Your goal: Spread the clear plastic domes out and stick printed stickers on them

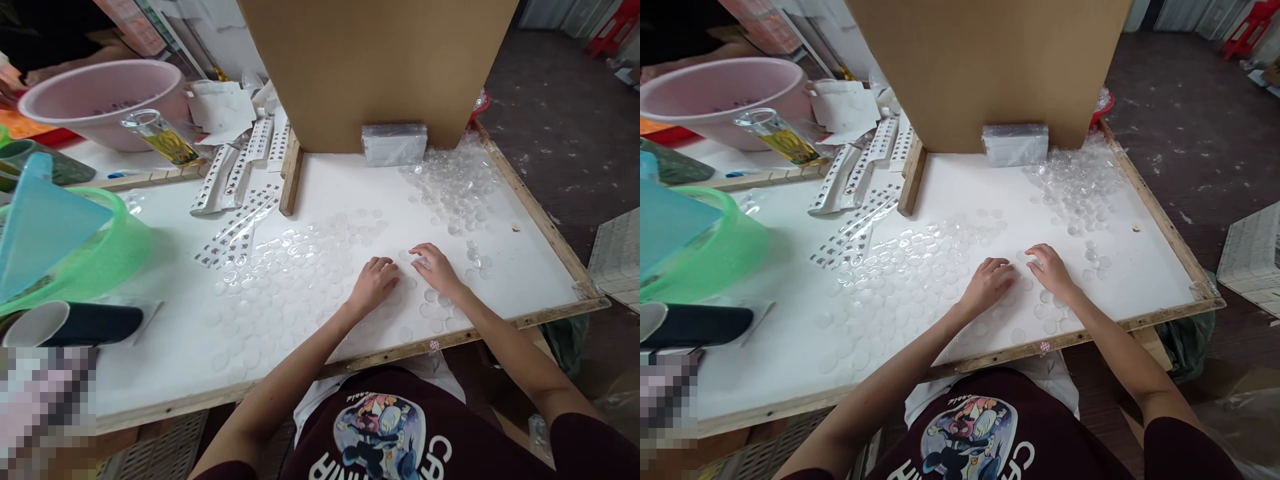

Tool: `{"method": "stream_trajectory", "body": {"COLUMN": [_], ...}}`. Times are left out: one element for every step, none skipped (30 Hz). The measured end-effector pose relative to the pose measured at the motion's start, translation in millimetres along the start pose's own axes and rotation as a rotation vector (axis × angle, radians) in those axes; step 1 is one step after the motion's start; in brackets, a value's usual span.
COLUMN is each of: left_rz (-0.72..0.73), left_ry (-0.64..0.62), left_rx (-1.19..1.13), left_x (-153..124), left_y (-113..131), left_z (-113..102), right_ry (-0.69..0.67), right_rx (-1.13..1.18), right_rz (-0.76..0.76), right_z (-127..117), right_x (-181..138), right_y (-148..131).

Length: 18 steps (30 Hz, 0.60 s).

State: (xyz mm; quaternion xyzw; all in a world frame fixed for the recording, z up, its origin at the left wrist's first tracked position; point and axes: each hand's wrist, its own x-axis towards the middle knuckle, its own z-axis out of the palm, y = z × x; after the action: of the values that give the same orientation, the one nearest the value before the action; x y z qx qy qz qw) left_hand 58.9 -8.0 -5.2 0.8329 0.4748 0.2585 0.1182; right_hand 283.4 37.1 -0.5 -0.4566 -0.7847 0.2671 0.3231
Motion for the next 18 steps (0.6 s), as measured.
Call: {"method": "stream_trajectory", "body": {"left_rz": [0.007, 0.015, 0.027, 0.043, 0.059, 0.072, 0.076, 0.069, 0.048, 0.012, -0.037, -0.1, -0.172, -0.244, -0.307, -0.354, -0.385, -0.403], "left_ry": [-0.02, -0.038, -0.056, -0.075, -0.095, -0.114, -0.127, -0.133, -0.127, -0.113, -0.092, -0.072, -0.057, -0.051, -0.053, -0.061, -0.072, -0.079], "left_rx": [0.013, 0.02, 0.025, 0.031, 0.039, 0.047, 0.05, 0.045, 0.026, -0.006, -0.048, -0.091, -0.13, -0.158, -0.174, -0.178, -0.174, -0.163], "left_x": [-1, -1, -1, -2, -2, -1, -1, 0, 1, 3, 4, 6, 8, 10, 12, 15, 17, 19], "left_y": [1, 2, 3, 4, 5, 6, 7, 8, 8, 8, 8, 7, 5, 3, 1, -2, -5, -8], "left_z": [1, 1, 1, 1, 1, 1, 2, 2, 3, 3, 3, 2, 1, -2, -5, -8, -11, -15], "right_ry": [-0.032, -0.065, -0.095, -0.119, -0.136, -0.146, -0.147, -0.143, -0.137, -0.131, -0.126, -0.122, -0.118, -0.114, -0.104, -0.086, -0.063, -0.039], "right_rx": [-0.053, -0.097, -0.133, -0.158, -0.175, -0.183, -0.182, -0.17, -0.147, -0.115, -0.079, -0.045, -0.019, -0.006, -0.007, -0.022, -0.047, -0.076], "right_rz": [-0.027, -0.041, -0.046, -0.044, -0.042, -0.041, -0.039, -0.034, -0.02, 0.004, 0.037, 0.076, 0.115, 0.148, 0.171, 0.182, 0.181, 0.172], "right_z": [-2, -3, -4, -5, -6, -6, -6, -6, -6, -6, -6, -6, -6, -6, -6, -6, -7, -7], "right_x": [-2, -4, -7, -9, -11, -12, -13, -13, -13, -12, -12, -11, -10, -9, -7, -6, -5, -3], "right_y": [0, 0, 0, 0, 0, 0, 0, -1, -1, -1, -1, -1, 0, 2, 3, 5, 7, 9]}}
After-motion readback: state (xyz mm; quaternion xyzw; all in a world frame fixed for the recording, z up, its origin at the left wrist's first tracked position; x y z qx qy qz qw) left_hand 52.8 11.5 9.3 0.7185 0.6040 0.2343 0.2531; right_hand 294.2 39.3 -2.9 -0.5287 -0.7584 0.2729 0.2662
